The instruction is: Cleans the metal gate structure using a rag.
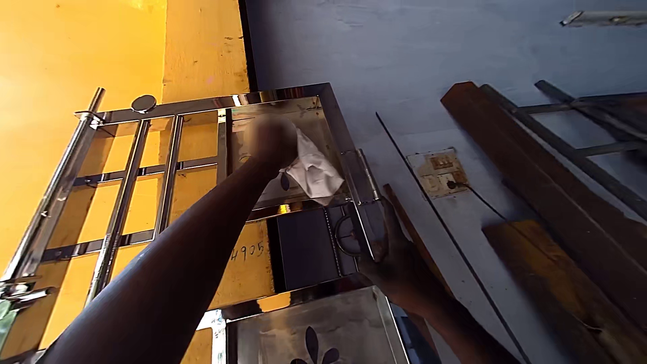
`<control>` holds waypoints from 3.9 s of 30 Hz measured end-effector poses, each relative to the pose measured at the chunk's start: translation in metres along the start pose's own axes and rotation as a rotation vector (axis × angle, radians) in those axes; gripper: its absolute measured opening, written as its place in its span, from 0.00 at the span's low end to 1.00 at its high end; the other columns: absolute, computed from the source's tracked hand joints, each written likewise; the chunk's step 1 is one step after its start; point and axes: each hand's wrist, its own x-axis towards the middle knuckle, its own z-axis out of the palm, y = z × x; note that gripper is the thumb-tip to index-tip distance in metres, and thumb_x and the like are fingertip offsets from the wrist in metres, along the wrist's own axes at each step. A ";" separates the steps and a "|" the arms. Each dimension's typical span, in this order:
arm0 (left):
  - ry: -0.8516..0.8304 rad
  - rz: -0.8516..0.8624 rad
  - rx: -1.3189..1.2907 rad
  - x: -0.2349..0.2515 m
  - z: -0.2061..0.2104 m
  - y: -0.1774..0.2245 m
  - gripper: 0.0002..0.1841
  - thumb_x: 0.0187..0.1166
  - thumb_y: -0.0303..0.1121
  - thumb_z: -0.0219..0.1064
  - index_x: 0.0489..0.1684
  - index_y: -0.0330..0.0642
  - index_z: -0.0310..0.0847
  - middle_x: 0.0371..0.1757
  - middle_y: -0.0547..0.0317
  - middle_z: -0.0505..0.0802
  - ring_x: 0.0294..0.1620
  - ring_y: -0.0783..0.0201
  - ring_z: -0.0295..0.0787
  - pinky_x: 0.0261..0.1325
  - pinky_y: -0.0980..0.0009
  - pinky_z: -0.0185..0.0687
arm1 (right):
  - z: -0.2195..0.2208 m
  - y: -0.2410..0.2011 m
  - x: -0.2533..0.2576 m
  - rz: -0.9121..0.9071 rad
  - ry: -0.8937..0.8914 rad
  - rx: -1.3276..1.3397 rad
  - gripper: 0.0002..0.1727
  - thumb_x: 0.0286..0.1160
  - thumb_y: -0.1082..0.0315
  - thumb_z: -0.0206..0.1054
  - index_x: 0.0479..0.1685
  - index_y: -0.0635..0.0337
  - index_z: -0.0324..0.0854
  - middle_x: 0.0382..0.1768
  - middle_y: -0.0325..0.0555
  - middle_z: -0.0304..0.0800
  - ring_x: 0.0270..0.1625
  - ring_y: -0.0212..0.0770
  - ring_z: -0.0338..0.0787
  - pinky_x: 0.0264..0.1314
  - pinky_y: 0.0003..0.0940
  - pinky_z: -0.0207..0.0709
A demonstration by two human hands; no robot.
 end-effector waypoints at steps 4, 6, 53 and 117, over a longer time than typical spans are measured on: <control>0.057 -0.064 -0.158 0.025 0.005 0.026 0.44 0.75 0.60 0.65 0.77 0.25 0.70 0.85 0.24 0.63 0.87 0.29 0.56 0.77 0.33 0.60 | -0.001 -0.003 -0.001 0.037 -0.018 -0.025 0.67 0.58 0.59 0.74 0.97 0.45 0.23 0.34 0.44 0.82 0.28 0.37 0.83 0.35 0.37 0.81; 0.082 -0.075 -0.164 0.030 0.009 0.044 0.46 0.78 0.62 0.60 0.82 0.26 0.65 0.87 0.26 0.60 0.89 0.31 0.51 0.79 0.32 0.55 | 0.000 -0.004 -0.001 0.044 -0.015 -0.020 0.68 0.58 0.59 0.74 0.97 0.45 0.23 0.36 0.45 0.83 0.28 0.36 0.84 0.36 0.37 0.82; 0.043 0.193 0.412 0.037 -0.022 -0.001 0.34 0.77 0.54 0.62 0.61 0.24 0.80 0.65 0.30 0.86 0.76 0.34 0.75 0.78 0.35 0.59 | 0.000 -0.006 -0.003 0.114 -0.041 0.052 0.65 0.62 0.57 0.73 0.97 0.41 0.24 0.30 0.43 0.81 0.26 0.35 0.84 0.35 0.37 0.84; -0.133 0.117 -0.703 -0.236 0.071 0.100 0.31 0.94 0.40 0.46 0.93 0.33 0.48 0.84 0.35 0.74 0.70 0.40 0.86 0.67 0.46 0.81 | 0.000 0.010 -0.029 0.287 0.122 0.749 0.53 0.78 0.22 0.18 0.90 0.48 0.60 0.65 0.49 0.87 0.62 0.40 0.89 0.59 0.41 0.83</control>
